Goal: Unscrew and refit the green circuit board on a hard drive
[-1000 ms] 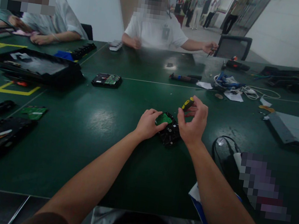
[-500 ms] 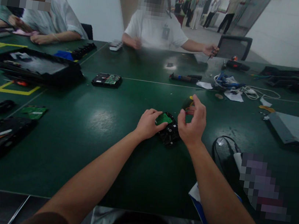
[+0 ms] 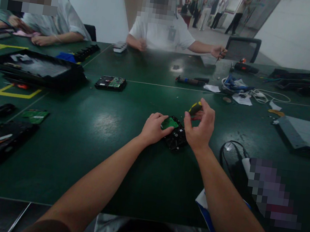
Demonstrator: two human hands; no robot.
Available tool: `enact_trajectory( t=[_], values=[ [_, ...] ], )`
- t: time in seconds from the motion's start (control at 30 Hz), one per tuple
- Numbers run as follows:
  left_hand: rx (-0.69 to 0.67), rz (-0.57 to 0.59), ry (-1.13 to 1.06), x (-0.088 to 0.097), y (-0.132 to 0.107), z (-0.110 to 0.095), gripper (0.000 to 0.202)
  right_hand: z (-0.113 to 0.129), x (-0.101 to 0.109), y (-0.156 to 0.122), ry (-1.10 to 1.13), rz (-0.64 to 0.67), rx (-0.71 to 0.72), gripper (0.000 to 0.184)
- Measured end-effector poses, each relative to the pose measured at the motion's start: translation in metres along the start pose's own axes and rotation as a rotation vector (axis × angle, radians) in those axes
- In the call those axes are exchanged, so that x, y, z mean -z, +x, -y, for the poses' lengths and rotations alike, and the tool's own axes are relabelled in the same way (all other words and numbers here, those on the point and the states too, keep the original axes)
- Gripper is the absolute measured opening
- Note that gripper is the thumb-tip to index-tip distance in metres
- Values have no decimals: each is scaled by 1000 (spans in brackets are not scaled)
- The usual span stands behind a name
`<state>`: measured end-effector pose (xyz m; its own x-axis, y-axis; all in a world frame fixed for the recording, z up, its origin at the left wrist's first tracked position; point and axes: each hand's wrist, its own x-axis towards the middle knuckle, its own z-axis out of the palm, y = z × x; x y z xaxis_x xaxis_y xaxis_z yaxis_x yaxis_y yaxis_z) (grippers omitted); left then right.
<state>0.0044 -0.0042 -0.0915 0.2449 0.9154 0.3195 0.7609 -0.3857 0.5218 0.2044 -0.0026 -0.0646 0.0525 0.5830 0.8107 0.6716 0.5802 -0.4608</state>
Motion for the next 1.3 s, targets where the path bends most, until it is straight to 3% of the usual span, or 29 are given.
enact_trajectory(
  t=[1.3],
  values=[
    [3, -7, 10, -1, 0, -1, 57, 5, 5, 3, -27, 15, 33, 59]
  ],
)
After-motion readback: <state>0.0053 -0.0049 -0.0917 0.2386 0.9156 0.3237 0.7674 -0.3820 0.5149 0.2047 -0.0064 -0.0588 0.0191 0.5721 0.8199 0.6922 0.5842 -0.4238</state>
